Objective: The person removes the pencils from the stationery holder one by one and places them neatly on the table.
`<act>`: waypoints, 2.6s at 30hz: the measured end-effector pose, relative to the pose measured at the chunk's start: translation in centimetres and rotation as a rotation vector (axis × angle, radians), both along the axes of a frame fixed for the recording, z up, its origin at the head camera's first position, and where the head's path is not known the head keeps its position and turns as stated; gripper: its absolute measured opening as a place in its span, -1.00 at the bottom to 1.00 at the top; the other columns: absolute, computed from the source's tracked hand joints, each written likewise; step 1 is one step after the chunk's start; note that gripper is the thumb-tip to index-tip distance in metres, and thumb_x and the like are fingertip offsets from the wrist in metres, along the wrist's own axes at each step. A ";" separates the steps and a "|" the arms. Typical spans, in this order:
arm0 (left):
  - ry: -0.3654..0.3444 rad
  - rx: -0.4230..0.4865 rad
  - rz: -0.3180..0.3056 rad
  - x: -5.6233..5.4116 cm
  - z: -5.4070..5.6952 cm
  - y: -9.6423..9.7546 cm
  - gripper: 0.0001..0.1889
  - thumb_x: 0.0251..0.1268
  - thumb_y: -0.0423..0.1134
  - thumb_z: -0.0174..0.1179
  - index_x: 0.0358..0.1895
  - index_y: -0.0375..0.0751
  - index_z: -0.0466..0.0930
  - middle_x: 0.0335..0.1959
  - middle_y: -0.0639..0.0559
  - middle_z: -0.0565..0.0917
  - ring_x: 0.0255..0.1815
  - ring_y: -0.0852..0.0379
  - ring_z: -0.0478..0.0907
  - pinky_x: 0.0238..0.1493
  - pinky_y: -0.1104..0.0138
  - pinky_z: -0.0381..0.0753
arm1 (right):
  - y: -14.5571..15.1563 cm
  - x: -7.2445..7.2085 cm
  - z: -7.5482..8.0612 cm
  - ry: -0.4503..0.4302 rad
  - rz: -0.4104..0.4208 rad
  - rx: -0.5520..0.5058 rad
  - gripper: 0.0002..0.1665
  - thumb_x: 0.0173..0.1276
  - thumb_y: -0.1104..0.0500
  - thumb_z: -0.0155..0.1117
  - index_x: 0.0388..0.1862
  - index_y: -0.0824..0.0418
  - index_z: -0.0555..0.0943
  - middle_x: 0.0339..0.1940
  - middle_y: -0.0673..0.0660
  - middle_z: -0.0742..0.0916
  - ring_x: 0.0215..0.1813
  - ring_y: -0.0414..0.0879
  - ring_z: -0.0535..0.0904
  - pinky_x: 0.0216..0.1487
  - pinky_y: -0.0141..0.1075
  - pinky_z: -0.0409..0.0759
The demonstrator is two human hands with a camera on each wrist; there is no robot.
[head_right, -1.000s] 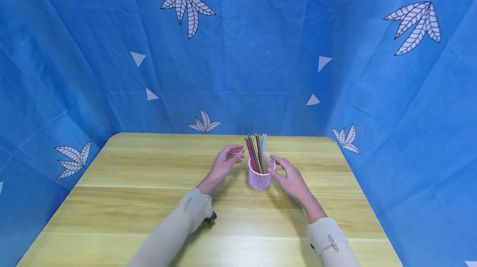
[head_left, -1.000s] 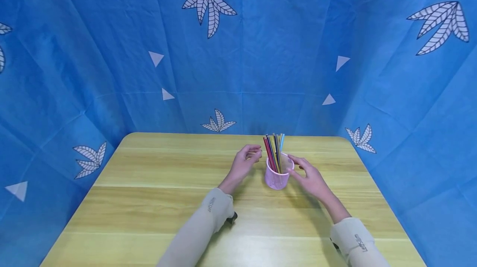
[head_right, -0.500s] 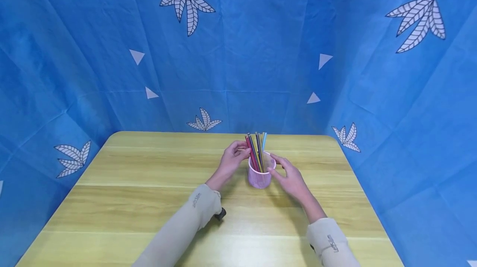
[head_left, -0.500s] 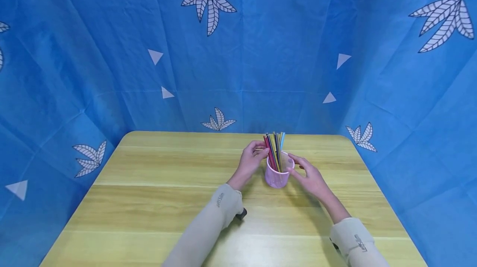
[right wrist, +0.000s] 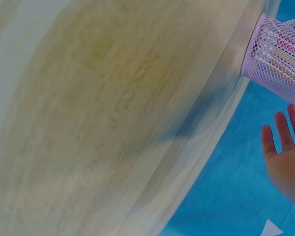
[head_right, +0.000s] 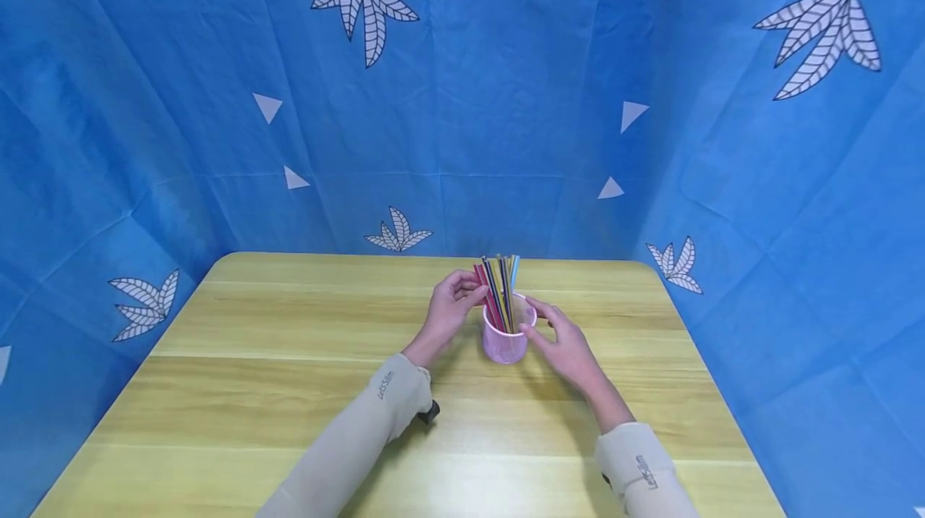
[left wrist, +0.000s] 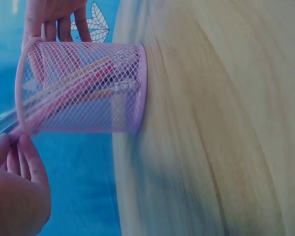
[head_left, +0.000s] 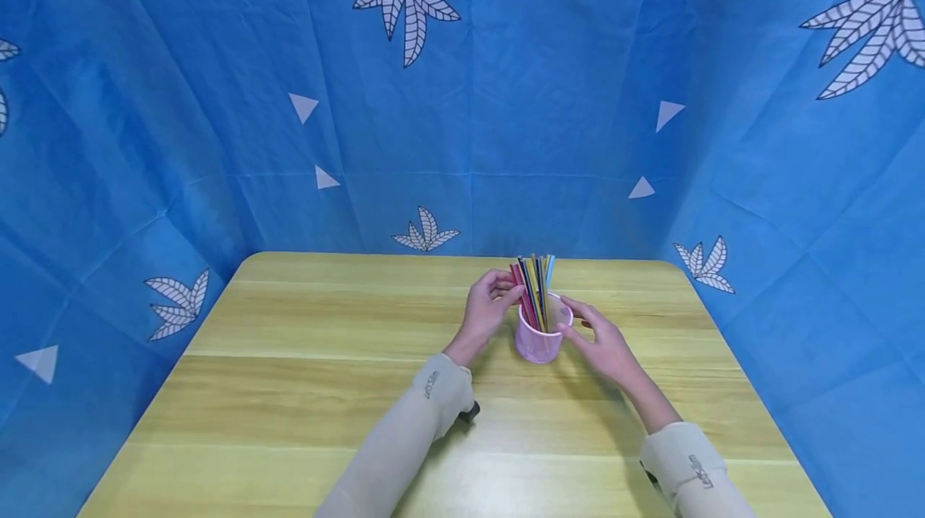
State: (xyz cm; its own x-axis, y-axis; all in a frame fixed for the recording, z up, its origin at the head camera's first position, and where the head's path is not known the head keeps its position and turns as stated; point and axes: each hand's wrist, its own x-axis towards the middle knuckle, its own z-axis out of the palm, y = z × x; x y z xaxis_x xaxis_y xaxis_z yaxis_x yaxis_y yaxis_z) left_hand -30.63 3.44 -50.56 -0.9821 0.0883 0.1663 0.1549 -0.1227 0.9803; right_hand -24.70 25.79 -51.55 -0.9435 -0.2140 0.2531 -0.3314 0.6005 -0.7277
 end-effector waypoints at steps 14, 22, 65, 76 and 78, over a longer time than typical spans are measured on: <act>0.009 0.032 0.033 0.0 0.7 0.0 -0.79 0.31 -0.46 0.34 -0.03 -0.40 0.62 -0.14 -0.23 0.73 -0.24 0.19 0.66 0.04 0.11 0.83 | -0.1 0.3 0.2 0.008 -0.005 0.004 -0.32 0.57 0.02 0.25 0.55 0.23 0.36 0.40 0.36 0.59 0.39 0.32 0.51 0.47 0.27 0.46; 0.004 0.036 0.044 -0.1 1.6 -0.3 -0.77 0.32 -0.46 0.33 0.01 -0.36 0.62 -0.13 -0.17 0.74 -0.21 0.20 0.67 -0.03 0.32 0.83 | -0.3 0.5 0.6 0.005 -0.009 0.012 -0.33 0.57 0.04 0.25 0.55 0.22 0.38 0.40 0.35 0.59 0.39 0.31 0.51 0.47 0.26 0.46; 0.101 0.181 0.101 -0.1 6.3 -4.4 -0.68 0.36 -0.44 0.32 0.11 -0.47 0.54 -0.12 -0.04 0.72 -0.13 0.16 0.70 0.07 0.25 0.81 | -0.2 0.4 0.6 -0.006 0.008 0.016 -0.32 0.58 0.05 0.23 0.56 0.27 0.34 0.38 0.40 0.59 0.39 0.35 0.50 0.47 0.27 0.45; 0.121 0.192 0.091 0.3 7.0 -4.9 -0.67 0.37 -0.44 0.31 0.13 -0.49 0.53 -0.10 -0.13 0.72 -0.14 0.13 0.70 0.07 0.22 0.82 | -0.2 0.4 0.6 0.003 0.011 0.007 -0.33 0.58 0.06 0.23 0.55 0.28 0.35 0.37 0.39 0.60 0.38 0.35 0.51 0.46 0.28 0.46; 0.123 0.191 0.091 0.4 7.1 -5.1 -0.65 0.38 -0.43 0.31 0.13 -0.51 0.52 -0.09 -0.16 0.72 -0.14 0.13 0.70 0.08 0.21 0.81 | -0.2 0.4 0.6 0.003 0.007 0.007 -0.32 0.58 0.05 0.23 0.56 0.27 0.35 0.37 0.39 0.60 0.38 0.34 0.51 0.46 0.27 0.46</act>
